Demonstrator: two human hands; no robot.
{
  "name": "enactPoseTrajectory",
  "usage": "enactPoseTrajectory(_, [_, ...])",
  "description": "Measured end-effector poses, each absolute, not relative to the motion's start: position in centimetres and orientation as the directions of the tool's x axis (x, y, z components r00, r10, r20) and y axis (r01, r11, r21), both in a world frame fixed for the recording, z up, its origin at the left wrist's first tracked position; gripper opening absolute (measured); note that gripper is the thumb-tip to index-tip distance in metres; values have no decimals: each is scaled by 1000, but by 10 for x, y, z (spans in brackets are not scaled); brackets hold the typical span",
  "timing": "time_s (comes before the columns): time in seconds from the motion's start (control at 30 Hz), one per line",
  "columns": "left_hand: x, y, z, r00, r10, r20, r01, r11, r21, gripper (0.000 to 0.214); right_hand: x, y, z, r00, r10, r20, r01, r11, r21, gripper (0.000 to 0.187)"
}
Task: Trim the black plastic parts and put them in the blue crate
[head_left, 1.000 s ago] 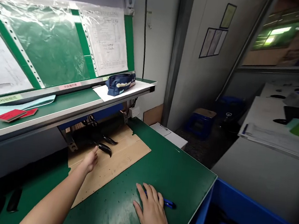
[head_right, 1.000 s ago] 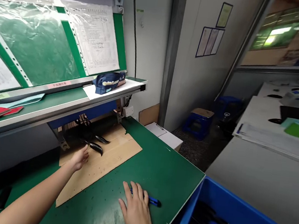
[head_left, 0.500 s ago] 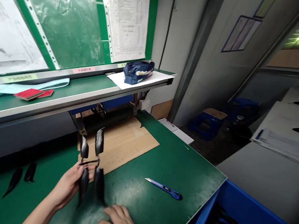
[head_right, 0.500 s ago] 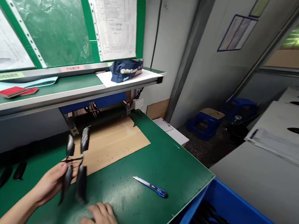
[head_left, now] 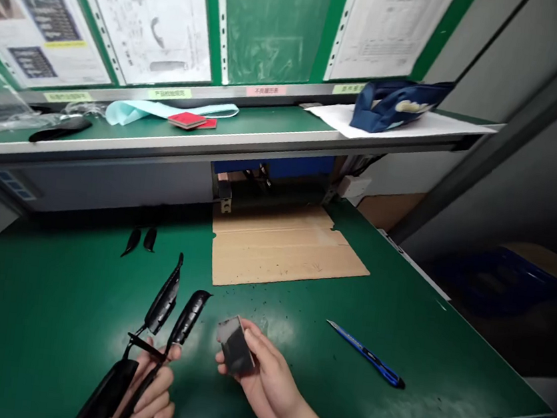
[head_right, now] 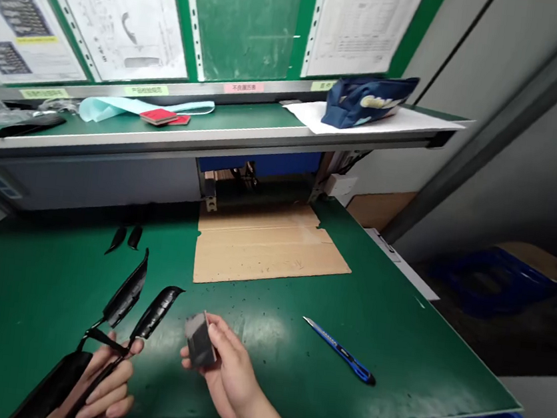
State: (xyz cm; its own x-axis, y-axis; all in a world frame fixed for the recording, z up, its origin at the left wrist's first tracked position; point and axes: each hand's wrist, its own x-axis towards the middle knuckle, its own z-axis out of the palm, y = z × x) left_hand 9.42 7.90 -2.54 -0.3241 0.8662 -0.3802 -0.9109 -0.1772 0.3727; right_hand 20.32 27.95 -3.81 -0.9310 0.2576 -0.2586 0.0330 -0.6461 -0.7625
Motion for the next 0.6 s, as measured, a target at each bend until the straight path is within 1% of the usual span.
enactPoseTrajectory(0.03, [102, 81, -18, -310, 867, -390, -920, -170, 353, 36, 203, 275, -31, -932, 232, -278, 20, -735, -678, 31])
enactPoseTrajectory(0.07, [108, 82, -11, -299, 867, -399, -926, -163, 340, 35, 202, 270, -25, -936, 208, -283, 11, -788, -615, 31])
enactPoseTrajectory(0.13, [115, 81, 4, -282, 869, -406, -926, -137, 351, 33, 203, 262, -12, -949, 179, -258, 4, -815, -580, 32])
enactPoseTrajectory(0.2, [116, 78, 16, -261, 871, -417, -911, -81, 403, 35, 205, 257, -2, -961, 171, -218, -4, -794, -608, 31])
enactPoseTrajectory(0.27, [115, 74, 24, -233, 877, -420, -888, -17, 459, 39, 206, 255, 5, -964, 214, -156, -41, -702, -711, 30])
enactPoseTrajectory(0.3, [114, 72, 26, -239, 877, -418, -879, -12, 477, 40, 207, 254, 8, -960, 260, -104, -77, -604, -794, 30])
enactPoseTrajectory(0.33, [113, 70, 28, -241, 880, -409, -872, -12, 489, 42, 207, 255, 10, -949, 313, -34, -119, -455, -883, 29])
enactPoseTrajectory(0.37, [113, 69, 29, -252, 885, -392, -868, -27, 497, 42, 208, 255, 12, -934, 353, 59, -157, -257, -954, 29])
enactPoseTrajectory(0.4, [112, 68, 29, -266, 889, -373, -865, -50, 499, 39, 208, 256, 13, -916, 364, 166, -190, -31, -981, 30])
enactPoseTrajectory(0.43, [113, 67, 28, -278, 892, -356, -867, -73, 493, 32, 208, 257, 15, -899, 340, 274, -218, 195, -956, 34])
enactPoseTrajectory(0.47, [113, 67, 28, -284, 894, -347, -872, -90, 482, 25, 208, 258, 16, -883, 289, 369, -244, 388, -888, 38])
enactPoseTrajectory(0.5, [114, 67, 29, -285, 893, -348, -880, -101, 463, 19, 208, 257, 17, -863, 231, 449, -272, 537, -799, 42])
enactPoseTrajectory(0.53, [114, 67, 29, -291, 885, -363, -891, -112, 441, 15, 207, 256, 18, -843, 172, 509, -296, 643, -707, 44])
enactPoseTrajectory(0.6, [115, 68, 34, -278, 861, -426, -913, -99, 396, 15, 204, 252, 18, -811, 52, 582, -343, 764, -546, 45])
